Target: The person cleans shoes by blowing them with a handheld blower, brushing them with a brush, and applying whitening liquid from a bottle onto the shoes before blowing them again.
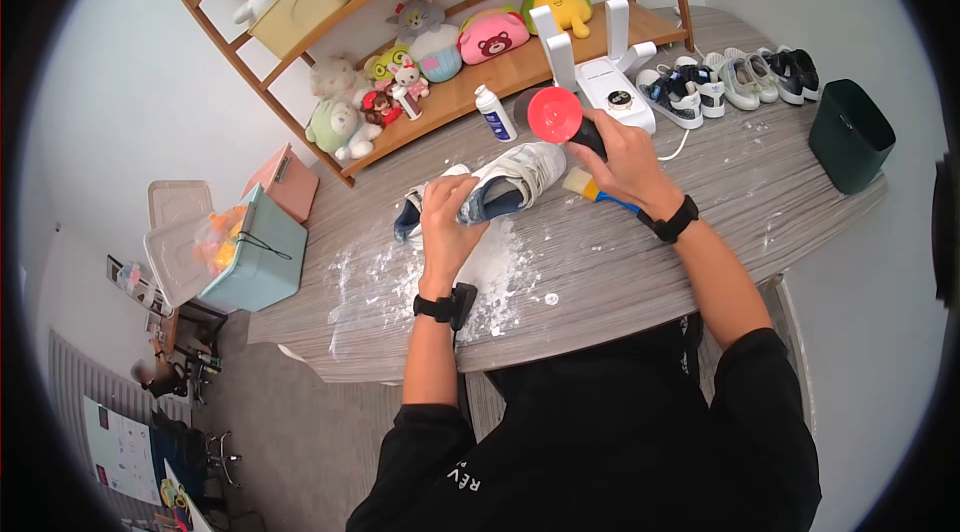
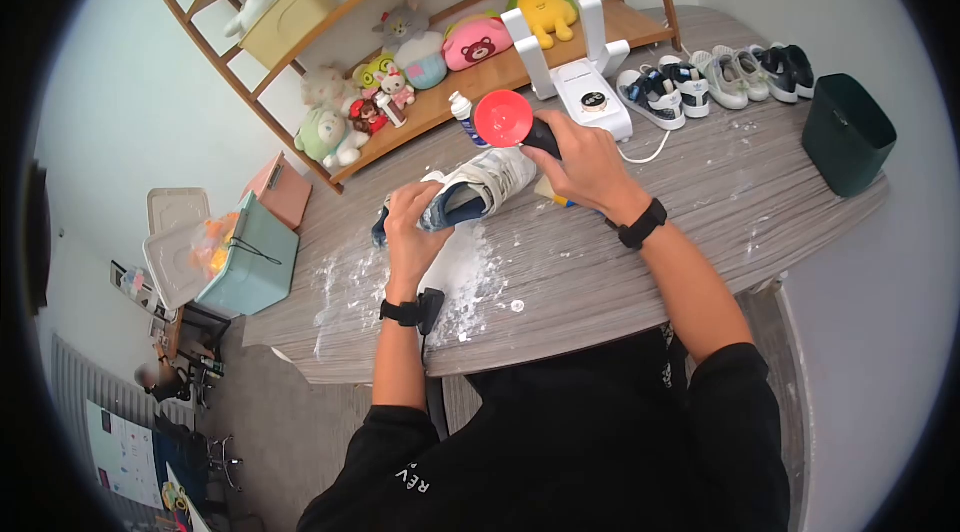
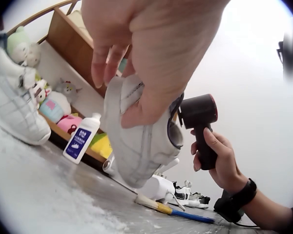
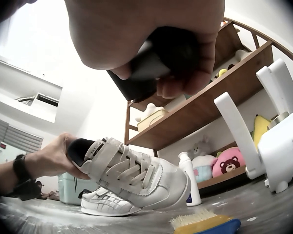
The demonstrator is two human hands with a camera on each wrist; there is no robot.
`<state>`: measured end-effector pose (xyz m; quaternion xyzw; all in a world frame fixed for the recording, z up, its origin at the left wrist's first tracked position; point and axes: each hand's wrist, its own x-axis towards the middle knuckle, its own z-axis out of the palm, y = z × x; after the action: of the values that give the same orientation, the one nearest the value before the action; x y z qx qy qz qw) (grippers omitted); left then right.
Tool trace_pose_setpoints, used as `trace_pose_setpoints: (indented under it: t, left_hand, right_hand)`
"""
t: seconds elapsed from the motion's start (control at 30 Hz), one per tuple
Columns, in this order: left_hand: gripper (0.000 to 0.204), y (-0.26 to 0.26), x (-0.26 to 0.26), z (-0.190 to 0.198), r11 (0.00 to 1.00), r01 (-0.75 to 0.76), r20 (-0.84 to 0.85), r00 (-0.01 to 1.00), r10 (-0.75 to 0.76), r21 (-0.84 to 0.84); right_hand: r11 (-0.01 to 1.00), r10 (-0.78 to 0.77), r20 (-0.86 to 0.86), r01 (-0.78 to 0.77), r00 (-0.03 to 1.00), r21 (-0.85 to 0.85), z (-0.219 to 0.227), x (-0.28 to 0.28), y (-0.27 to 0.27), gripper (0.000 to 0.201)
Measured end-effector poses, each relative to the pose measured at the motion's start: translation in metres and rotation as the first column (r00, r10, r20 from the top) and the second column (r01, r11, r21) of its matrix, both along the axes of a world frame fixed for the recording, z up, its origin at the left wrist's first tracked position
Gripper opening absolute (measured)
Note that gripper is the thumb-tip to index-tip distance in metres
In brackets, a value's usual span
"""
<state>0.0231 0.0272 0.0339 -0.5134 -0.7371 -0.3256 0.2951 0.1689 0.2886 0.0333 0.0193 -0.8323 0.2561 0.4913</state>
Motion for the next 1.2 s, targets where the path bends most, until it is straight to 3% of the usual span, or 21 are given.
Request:
trace_pose_setpoints:
  t: [0.07, 0.17, 0.23, 0.27, 0.37, 0.43, 0.5, 0.57, 0.6, 0.73, 0.83, 0.9, 1.0, 1.03, 1.1, 1.2]
  left_hand:
    - [0.063, 0.002, -0.010, -0.014, 0.993, 0.049, -0.088, 0.995, -0.040, 0.107]
    - [0.065, -0.006, -0.002, -0.004, 0.988, 0.025, -0.153, 0.988, -0.001, 0.150]
    - [0.066, -0.009, -0.002, -0.005, 0.984, 0.016, -0.192, 0.981, 0.018, 0.175]
    - [0.065, -0.008, 0.000, -0.006, 0.983, 0.012, -0.202, 0.979, 0.026, 0.182]
    - [0.063, -0.009, -0.001, -0.012, 0.982, -0.019, -0.237, 0.969, 0.064, 0.186]
    - [0.063, -0.010, -0.006, -0.013, 0.982, -0.047, -0.269, 0.958, 0.097, 0.184]
    - [0.067, -0.018, -0.007, -0.013, 0.963, -0.090, -0.407, 0.894, 0.190, 0.253]
    - [0.070, -0.024, -0.005, -0.010, 0.951, -0.136, -0.391, 0.888, 0.241, 0.277]
    - [0.071, -0.026, -0.004, -0.009, 0.937, -0.140, -0.359, 0.898, 0.256, 0.319]
    - [0.071, -0.023, -0.006, -0.011, 0.914, -0.132, -0.315, 0.912, 0.264, 0.383]
    - [0.066, -0.019, -0.004, -0.009, 0.929, -0.150, -0.320, 0.910, 0.263, 0.337]
    - [0.063, -0.013, -0.001, -0.011, 0.934, -0.067, -0.295, 0.939, 0.179, 0.352]
    - [0.062, -0.016, 0.004, -0.011, 0.936, -0.083, -0.282, 0.941, 0.186, 0.343]
    - [0.061, -0.017, 0.005, -0.008, 0.937, -0.100, -0.296, 0.933, 0.205, 0.334]
    - [0.060, -0.014, 0.006, -0.005, 0.932, -0.077, -0.291, 0.938, 0.188, 0.355]
    - [0.059, -0.007, 0.006, -0.005, 0.919, -0.045, -0.252, 0.955, 0.154, 0.392]
  right_hand:
    - [1.000, -0.009, 0.007, 0.009, 1.000, -0.013, 0.001, 0.000, 0.001, 0.041]
    - [0.999, 0.027, 0.061, -0.025, 0.998, -0.048, 0.000, 0.000, -0.007, 0.041]
    - [0.984, 0.138, -0.047, -0.143, 0.989, -0.111, -0.002, -0.003, -0.015, 0.041]
    - [0.971, 0.180, 0.007, -0.177, 0.984, -0.160, -0.002, -0.001, -0.018, 0.041]
    - [0.958, 0.256, 0.083, -0.241, 0.963, -0.153, -0.001, 0.001, -0.029, 0.039]
    - [0.973, 0.218, 0.062, -0.213, 0.974, -0.087, -0.003, -0.001, -0.023, 0.038]
    - [0.980, 0.197, 0.035, -0.196, 0.980, -0.035, -0.004, -0.003, -0.020, 0.037]
    - [0.996, 0.035, 0.031, -0.032, 0.999, -0.089, 0.002, -0.002, -0.014, 0.037]
    - [0.985, 0.026, 0.049, -0.018, 0.998, -0.171, 0.002, -0.003, -0.012, 0.038]
    - [0.925, 0.149, 0.021, -0.132, 0.989, -0.356, -0.001, -0.005, -0.018, 0.035]
    - [0.920, 0.221, 0.046, -0.193, 0.974, -0.341, 0.001, -0.001, -0.033, 0.034]
    - [0.932, 0.243, -0.010, -0.236, 0.970, -0.276, -0.002, 0.000, -0.039, 0.032]
    - [0.985, 0.158, -0.081, -0.163, 0.984, -0.056, -0.004, -0.002, -0.027, 0.030]
    - [0.985, 0.159, -0.087, -0.164, 0.983, -0.057, -0.001, -0.001, -0.022, 0.030]
    - [0.967, 0.011, -0.052, -0.024, 0.999, -0.253, 0.006, -0.002, -0.016, 0.031]
    - [0.970, 0.055, -0.080, -0.072, 0.995, -0.233, 0.007, -0.001, -0.026, 0.032]
